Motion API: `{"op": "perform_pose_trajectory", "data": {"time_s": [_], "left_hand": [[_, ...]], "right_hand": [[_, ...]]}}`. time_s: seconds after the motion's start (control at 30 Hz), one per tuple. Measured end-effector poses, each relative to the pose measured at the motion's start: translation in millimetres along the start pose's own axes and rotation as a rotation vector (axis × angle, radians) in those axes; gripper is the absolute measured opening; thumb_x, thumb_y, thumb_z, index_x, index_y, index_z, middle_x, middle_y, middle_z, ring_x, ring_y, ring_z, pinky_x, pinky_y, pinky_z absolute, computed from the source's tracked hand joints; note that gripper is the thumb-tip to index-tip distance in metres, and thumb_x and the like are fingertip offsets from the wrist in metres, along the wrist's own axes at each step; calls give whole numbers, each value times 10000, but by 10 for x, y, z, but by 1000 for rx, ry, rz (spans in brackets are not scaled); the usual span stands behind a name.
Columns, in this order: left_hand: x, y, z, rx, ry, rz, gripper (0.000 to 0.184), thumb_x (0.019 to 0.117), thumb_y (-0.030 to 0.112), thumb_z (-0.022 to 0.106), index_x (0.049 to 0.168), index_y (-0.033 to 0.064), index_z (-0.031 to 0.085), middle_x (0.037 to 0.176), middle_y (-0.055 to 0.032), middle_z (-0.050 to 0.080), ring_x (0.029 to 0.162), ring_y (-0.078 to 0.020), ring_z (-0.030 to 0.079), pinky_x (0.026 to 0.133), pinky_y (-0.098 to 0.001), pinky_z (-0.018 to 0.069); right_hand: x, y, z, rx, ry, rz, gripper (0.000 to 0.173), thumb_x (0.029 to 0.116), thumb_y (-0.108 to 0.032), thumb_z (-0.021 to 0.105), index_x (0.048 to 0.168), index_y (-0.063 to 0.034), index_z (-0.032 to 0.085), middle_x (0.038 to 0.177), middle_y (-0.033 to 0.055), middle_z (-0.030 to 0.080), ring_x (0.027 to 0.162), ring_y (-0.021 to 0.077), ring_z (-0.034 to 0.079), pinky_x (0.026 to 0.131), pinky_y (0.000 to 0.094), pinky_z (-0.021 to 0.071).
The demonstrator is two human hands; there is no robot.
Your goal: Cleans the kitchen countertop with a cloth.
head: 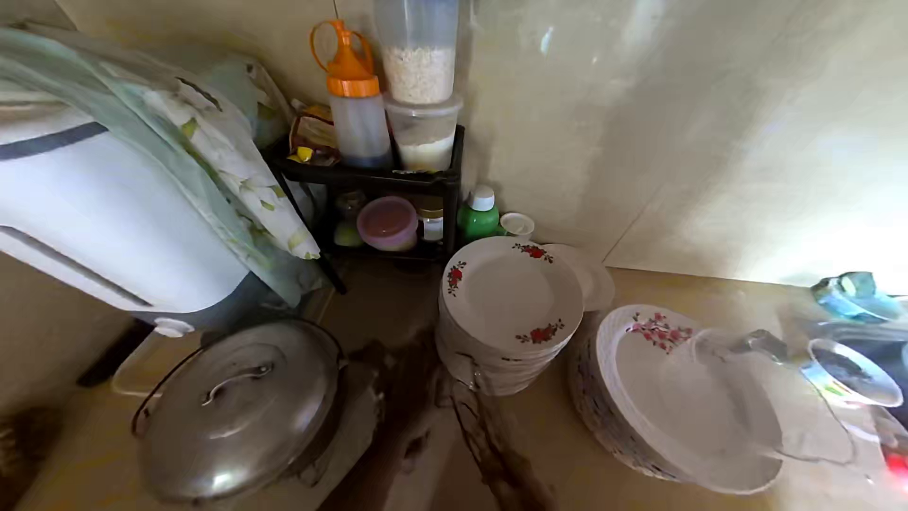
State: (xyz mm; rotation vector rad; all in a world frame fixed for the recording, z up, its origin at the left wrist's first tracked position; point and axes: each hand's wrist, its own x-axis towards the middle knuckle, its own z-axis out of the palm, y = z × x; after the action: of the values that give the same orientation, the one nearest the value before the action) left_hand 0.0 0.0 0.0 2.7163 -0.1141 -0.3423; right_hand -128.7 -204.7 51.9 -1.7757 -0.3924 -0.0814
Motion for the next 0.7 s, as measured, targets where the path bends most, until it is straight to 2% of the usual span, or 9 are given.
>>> {"op": "perform_pose_trajectory", "data": {"time_s": [0.1,0.17,0.27,0.33,0.43,0.5,0.57,0.63,0.7], "left_hand": [[-821,392,-103,-17,-147,-121,618,979,244,639,1496,-39,450,1573,-273,397,1496,-433,307,1225,-565,202],[-1025,476,-47,46,-225,-153,597,945,342,685,1380,-49,569,1421,-293,546,1366,-449,473,1155,-591,308],[-974,400,107,208,-309,-139,633,973,477,607,1378,-10,584,1429,-263,555,1390,-455,449,1166,-645,261],[-939,510,47,255,-384,-221,668,1002,459,588,1479,2,486,1555,-251,436,1494,-475,289,1194,-671,150],[-968,278,264,219,-262,-143,593,972,386,638,1413,-2,555,1486,-256,511,1441,-481,374,1142,-679,251],[-973,18,522,164,-103,-12,553,901,395,694,1280,-7,665,1324,-254,641,1302,-445,550,1102,-590,391],[-958,-77,633,170,-2,60,574,845,390,724,1245,-20,682,1280,-260,662,1263,-451,576,1090,-577,408],[-957,77,494,205,-67,61,634,884,424,693,1325,-27,629,1377,-262,606,1350,-452,504,1152,-570,339],[-999,363,239,225,-192,-13,606,954,382,634,1383,-43,574,1456,-263,541,1423,-434,426,1197,-555,258]], "right_hand": [[567,31,475,-22,-78,-111,255,975,-31,585,1161,128,656,1043,230,723,917,239,728,860,361,592],[904,26,803,-9,-125,-82,289,997,-59,572,1210,120,654,1113,261,710,1002,325,720,924,433,572],[1352,90,1181,-140,-235,16,343,1048,-134,524,1319,53,621,1219,263,682,1137,382,676,1013,481,528],[1621,103,1316,-313,-365,112,389,1073,-178,486,1427,-34,561,1261,253,671,1215,407,635,1050,532,486],[1908,124,1455,-439,-476,166,504,1041,-100,516,1540,-117,448,1399,236,604,1373,418,510,1182,586,315],[2010,181,1481,-496,-469,149,523,1033,-47,500,1548,-112,435,1502,223,517,1456,419,404,1213,621,228],[2044,250,1469,-507,-364,167,497,1023,-14,488,1513,-98,493,1539,196,486,1481,405,368,1214,620,228],[2040,330,1442,-543,-322,195,473,1026,-25,472,1493,-84,520,1553,187,476,1485,393,367,1212,599,240],[2004,315,1389,-519,-457,217,452,1054,-35,443,1504,-3,468,1567,242,430,1482,420,361,1206,589,269]]}}
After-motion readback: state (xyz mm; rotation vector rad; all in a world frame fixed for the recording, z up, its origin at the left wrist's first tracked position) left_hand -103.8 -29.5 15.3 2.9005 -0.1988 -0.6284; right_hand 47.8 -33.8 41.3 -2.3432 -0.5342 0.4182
